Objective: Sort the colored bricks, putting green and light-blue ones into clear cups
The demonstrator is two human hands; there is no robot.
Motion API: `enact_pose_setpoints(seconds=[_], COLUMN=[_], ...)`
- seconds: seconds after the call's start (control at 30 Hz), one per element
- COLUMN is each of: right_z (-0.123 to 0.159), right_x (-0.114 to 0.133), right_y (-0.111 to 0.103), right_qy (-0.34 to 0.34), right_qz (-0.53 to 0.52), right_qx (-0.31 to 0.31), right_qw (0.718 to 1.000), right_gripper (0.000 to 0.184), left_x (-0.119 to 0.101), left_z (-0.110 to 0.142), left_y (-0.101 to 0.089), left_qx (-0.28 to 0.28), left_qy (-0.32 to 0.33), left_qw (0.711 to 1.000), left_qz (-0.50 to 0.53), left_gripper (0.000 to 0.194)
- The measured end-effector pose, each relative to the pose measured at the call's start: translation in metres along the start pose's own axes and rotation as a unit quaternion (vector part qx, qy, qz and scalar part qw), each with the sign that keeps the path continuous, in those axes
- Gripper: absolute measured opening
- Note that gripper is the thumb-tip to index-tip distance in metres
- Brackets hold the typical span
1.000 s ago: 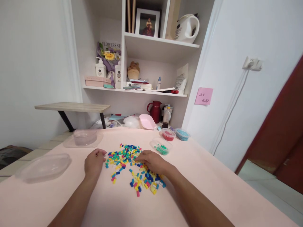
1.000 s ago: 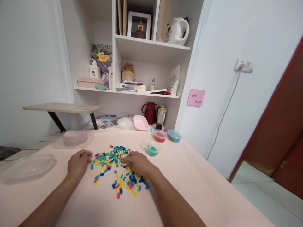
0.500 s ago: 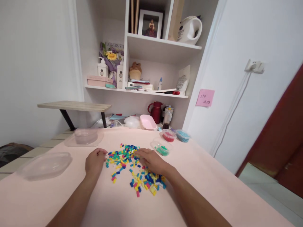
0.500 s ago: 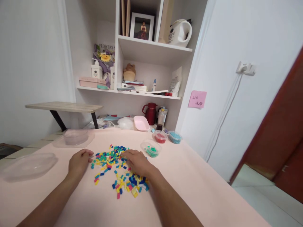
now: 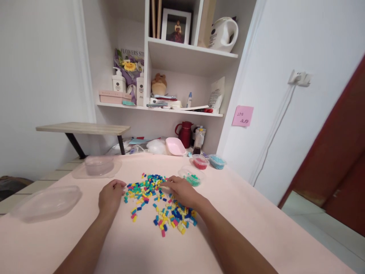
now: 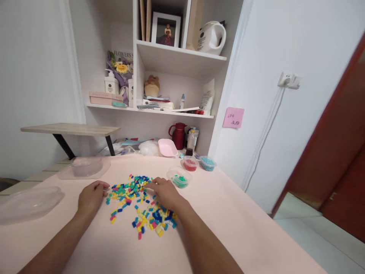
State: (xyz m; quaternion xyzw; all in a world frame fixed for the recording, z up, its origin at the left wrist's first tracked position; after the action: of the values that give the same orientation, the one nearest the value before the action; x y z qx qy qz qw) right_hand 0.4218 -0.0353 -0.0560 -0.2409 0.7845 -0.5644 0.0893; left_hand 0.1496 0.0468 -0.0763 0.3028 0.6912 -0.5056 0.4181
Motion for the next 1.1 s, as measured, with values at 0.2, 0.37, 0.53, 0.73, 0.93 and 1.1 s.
enact_pose_setpoints(seconds=[0.2,0.37,0.53,0.73,0.93,1.1], right_z=[0.001,0.001,-0.009,-0.01,-0.005,-0.003], right_x=[-0.007,-0.008,0.009,0.01,0.005,0.008], right_y=[0.001,-0.003,0.011,0.024,0.014,0.006], right_qy=[0.029,0.024,-0.02,-0.041,-0.024,-0.019], right_qz=[0.004,0.0,0.012,-0.019,-0.07,-0.05], right_qx=[0.014,0.006,0.019,0.039,0.025,0.026], right_qw=[0.999,1.0,1.0,0.998,0.997,0.998], right_gripper=[0.031,0.036,0.055,0.057,0.04,0.042], left_x=[-0.001,0.001,0.001,0.001,0.001,0.002], left_z=[0.001,0.0,0.0,0.0,0.001,0.0], left_y=[-0.001,0.0,0.002,0.002,0.003,0.003], left_qx=[-0.003,0.001,0.003,0.004,0.007,0.009], left_qy=[-0.005,-0.006,-0.004,0.001,0.002,0.002], left_qw=[1.0,1.0,1.0,1.0,1.0,1.0], left_qz=[-0.01,-0.008,-0.007,-0.006,-0.003,-0.006], left_gripper=[0.022,0.02,0.02,0.02,0.021,0.02])
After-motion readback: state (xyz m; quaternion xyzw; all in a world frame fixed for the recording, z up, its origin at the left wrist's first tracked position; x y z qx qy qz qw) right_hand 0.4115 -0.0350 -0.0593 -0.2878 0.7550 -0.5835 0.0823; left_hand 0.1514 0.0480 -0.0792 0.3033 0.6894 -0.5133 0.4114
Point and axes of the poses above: each hand's wrist, its own z-axis away from the middle knuckle, its own y-axis out of the palm, x = y × z, the point moved 8 cm from there along -z, towards the middle knuckle, and after that the axes turned 3 degrees about -y, right-handed, at the moved point
